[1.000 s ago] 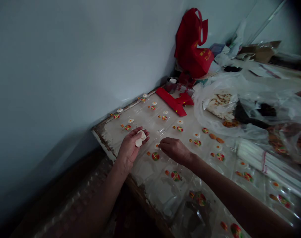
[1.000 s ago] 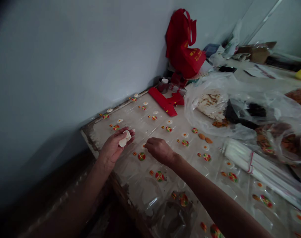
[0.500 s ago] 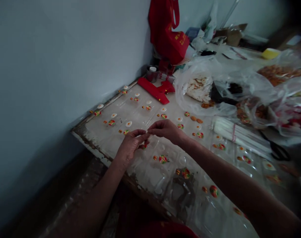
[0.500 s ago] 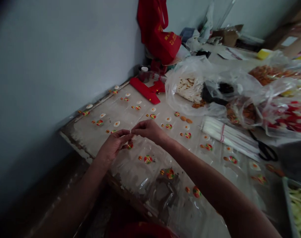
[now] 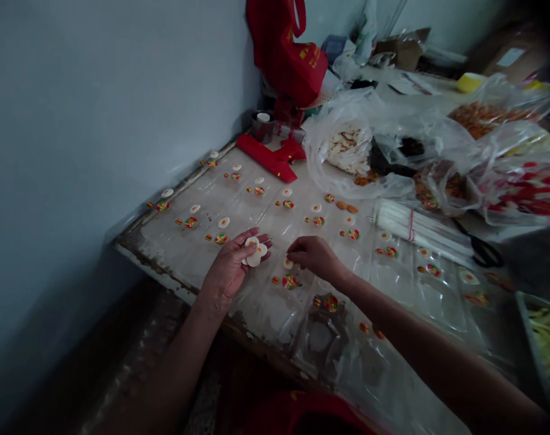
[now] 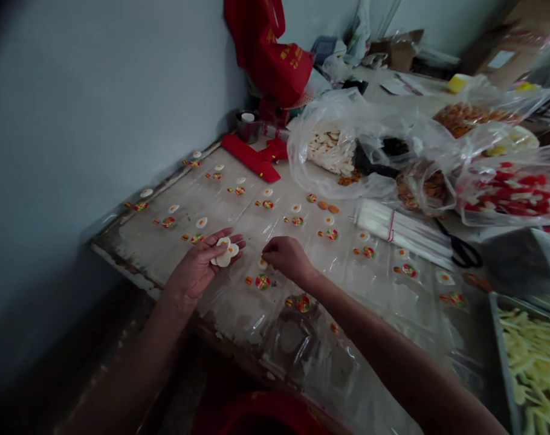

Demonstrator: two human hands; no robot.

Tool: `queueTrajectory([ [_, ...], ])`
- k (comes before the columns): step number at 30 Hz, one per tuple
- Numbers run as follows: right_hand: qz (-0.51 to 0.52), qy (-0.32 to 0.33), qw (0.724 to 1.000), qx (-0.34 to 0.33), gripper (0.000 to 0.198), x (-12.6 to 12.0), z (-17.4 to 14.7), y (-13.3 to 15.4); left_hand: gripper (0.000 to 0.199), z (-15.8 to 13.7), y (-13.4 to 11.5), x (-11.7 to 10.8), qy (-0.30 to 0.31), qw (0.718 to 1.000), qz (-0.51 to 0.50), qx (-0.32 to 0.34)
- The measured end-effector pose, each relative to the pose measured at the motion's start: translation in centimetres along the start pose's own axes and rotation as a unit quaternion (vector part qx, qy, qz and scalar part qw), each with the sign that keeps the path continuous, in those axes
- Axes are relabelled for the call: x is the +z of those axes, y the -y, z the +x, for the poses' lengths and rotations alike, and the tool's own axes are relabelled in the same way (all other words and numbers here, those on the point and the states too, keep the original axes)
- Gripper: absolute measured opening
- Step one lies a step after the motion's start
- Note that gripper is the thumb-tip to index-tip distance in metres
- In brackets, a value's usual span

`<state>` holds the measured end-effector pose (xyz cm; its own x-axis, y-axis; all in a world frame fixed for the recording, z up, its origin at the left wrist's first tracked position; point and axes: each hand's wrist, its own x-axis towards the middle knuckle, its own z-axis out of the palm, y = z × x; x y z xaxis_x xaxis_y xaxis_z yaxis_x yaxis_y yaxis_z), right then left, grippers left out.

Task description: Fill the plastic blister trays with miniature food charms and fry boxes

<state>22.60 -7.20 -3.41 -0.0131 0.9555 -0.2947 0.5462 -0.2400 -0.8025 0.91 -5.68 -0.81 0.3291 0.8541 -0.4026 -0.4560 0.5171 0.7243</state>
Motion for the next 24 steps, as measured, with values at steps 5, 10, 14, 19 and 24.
queueTrajectory([
  [5, -0.170, -0.103, 0.975, -0.099, 0.009, 0.0, -0.3, 0.8, 0.048, 0.1, 0.8, 0.0, 0.022, 1.000, 0.012, -0.016],
  [10, 0.053, 0.032, 0.994, -0.087, 0.025, -1.1, -0.3, 2.0, 0.069, -0.4, 1.6, 0.7, 0.076, 0.990, 0.092, -0.078],
  [14, 0.155, 0.116, 0.979, -0.056, 0.022, -1.8, -1.0, 2.6, 0.075, -0.5, 2.0, 2.8, 0.123, 0.978, 0.151, -0.079],
  [19, 0.180, 0.004, 0.983, -0.031, 0.024, -4.9, -3.6, 1.4, 0.054, 0.3, 2.7, 4.0, 0.081, 0.973, 0.208, -0.054],
  [24, 0.056, 0.041, 0.996, 0.056, 0.019, -7.1, -6.7, -2.4, 0.046, 1.2, 4.3, 3.9, 0.044, 0.971, 0.233, -0.019],
])
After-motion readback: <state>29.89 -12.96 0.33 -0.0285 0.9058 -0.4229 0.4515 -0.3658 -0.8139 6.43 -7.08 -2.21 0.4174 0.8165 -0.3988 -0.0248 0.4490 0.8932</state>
